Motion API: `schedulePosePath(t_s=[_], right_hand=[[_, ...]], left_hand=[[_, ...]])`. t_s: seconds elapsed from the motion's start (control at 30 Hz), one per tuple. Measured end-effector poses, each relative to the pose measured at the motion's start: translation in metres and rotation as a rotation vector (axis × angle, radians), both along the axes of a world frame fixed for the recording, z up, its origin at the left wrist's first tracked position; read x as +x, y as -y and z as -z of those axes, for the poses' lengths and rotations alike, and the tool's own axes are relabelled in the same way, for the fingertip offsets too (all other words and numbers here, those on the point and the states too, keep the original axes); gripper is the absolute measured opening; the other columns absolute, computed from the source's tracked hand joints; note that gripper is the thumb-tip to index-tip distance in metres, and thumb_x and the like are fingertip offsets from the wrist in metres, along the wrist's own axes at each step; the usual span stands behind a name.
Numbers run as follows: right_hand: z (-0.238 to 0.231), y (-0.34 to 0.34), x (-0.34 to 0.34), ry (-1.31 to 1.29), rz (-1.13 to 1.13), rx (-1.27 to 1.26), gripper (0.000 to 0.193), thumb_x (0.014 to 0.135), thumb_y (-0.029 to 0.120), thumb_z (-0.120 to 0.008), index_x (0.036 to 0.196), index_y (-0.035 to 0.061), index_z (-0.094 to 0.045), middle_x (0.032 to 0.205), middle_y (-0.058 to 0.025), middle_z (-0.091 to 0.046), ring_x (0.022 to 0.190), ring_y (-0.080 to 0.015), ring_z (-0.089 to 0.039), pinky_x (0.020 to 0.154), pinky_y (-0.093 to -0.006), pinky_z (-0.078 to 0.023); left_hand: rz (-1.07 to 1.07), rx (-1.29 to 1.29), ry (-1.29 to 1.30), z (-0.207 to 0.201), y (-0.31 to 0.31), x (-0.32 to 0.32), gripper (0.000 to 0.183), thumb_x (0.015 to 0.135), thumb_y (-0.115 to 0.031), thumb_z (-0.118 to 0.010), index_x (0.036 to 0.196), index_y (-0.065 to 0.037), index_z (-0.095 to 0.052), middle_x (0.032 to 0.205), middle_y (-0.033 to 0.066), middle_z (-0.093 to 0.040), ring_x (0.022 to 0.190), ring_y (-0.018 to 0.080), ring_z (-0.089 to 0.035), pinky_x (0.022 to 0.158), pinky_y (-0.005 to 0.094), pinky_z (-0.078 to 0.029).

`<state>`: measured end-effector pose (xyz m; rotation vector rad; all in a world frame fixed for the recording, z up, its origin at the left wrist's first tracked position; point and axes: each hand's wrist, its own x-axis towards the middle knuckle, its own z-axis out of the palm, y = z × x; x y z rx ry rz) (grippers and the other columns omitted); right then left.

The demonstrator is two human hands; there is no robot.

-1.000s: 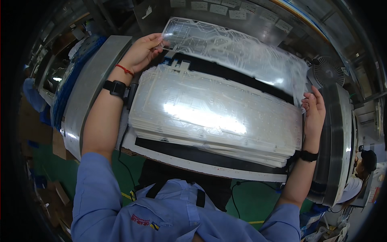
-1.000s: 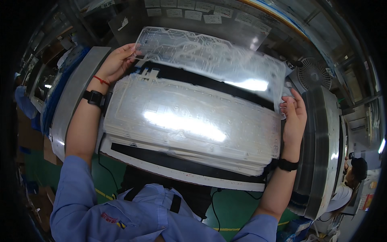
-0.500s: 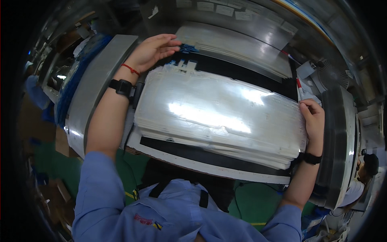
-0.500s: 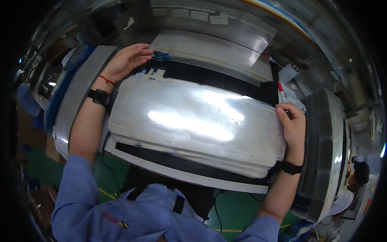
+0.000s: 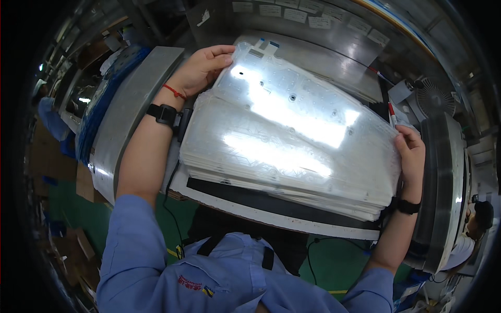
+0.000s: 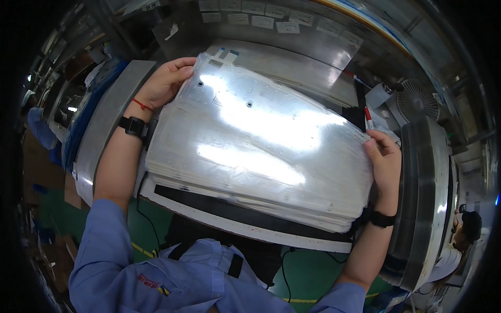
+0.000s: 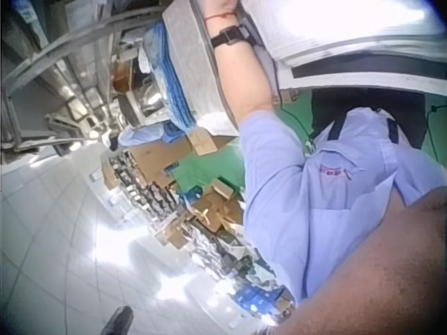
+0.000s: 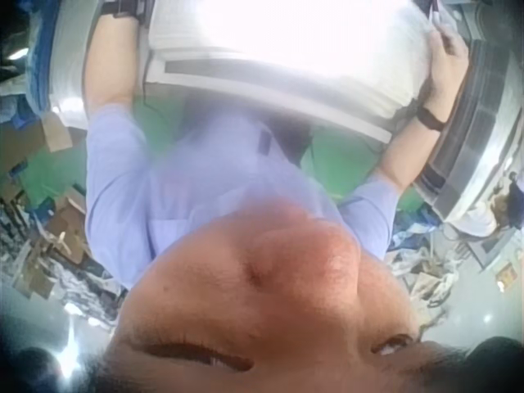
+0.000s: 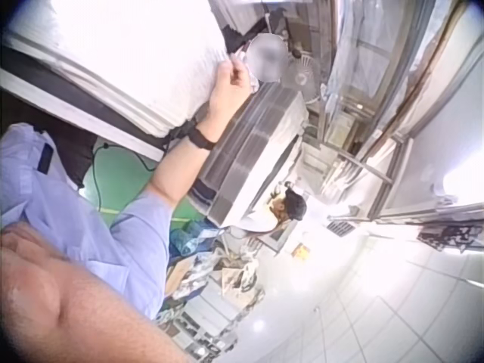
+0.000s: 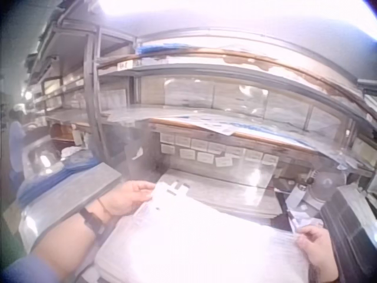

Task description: The recorder is using a red marker to mark specific areas on transparent plastic circuit sheets on a fabrication floor.

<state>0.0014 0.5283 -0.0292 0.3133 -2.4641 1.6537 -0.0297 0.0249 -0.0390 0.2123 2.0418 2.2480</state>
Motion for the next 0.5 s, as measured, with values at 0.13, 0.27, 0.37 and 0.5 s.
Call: schedulePosePath(t_s=[0.13, 0.27, 0.37, 0.5], right_hand=[[0.001, -0.004, 0.001, 0.029, -0.061, 0.081, 0.024, 0.085, 0.007, -0.065, 0.108, -0.0015, -0.064, 0.094, -0.003, -0.063, 0.085, -0.0091, -0.056, 0.079, -0.0212, -0.042], [0.003, -0.011, -0.002, 0.054, -0.032, 0.115, 0.023, 0.084, 0.007, -0.066, 0.105, -0.0017, -0.065, 0.098, -0.004, -0.064, 0.086, -0.0098, -0.056, 0.079, -0.0221, -0.043], [0.004, -0.01, -0.002, 0.02, -0.042, 0.077, 0.02, 0.084, 0.006, -0.065, 0.102, -0.0025, -0.065, 0.097, -0.0047, -0.063, 0.088, -0.0118, -0.056, 0.08, -0.0235, -0.043], [0.003, -0.007, -0.005, -0.18, -0.141, 0.055, 0.016, 0.085, 0.006, -0.065, 0.098, -0.0034, -0.065, 0.097, -0.0062, -0.062, 0.091, -0.0141, -0.056, 0.082, -0.0243, -0.042]], left_hand=[[0.03, -0.049, 0.029, -0.005, -0.001, 0.002, 0.046, 0.089, -0.017, -0.062, 0.129, 0.001, -0.047, 0.109, 0.0067, -0.061, 0.094, 0.0107, -0.059, 0.085, 0.0236, -0.048], [0.058, -0.042, 0.027, -0.006, -0.003, 0.001, 0.048, 0.089, -0.015, -0.061, 0.131, 0.001, -0.044, 0.114, 0.009, -0.059, 0.1, 0.0119, -0.058, 0.089, 0.0249, -0.048], [0.059, -0.04, 0.026, -0.009, -0.005, 0.004, 0.047, 0.089, -0.013, -0.06, 0.131, 0.0, -0.044, 0.118, 0.0107, -0.057, 0.104, 0.0135, -0.058, 0.091, 0.0267, -0.048], [0.069, -0.023, -0.059, -0.007, -0.003, 0.004, 0.047, 0.089, -0.01, -0.059, 0.132, -0.002, -0.044, 0.12, 0.0114, -0.056, 0.106, 0.0153, -0.057, 0.092, 0.0277, -0.049]])
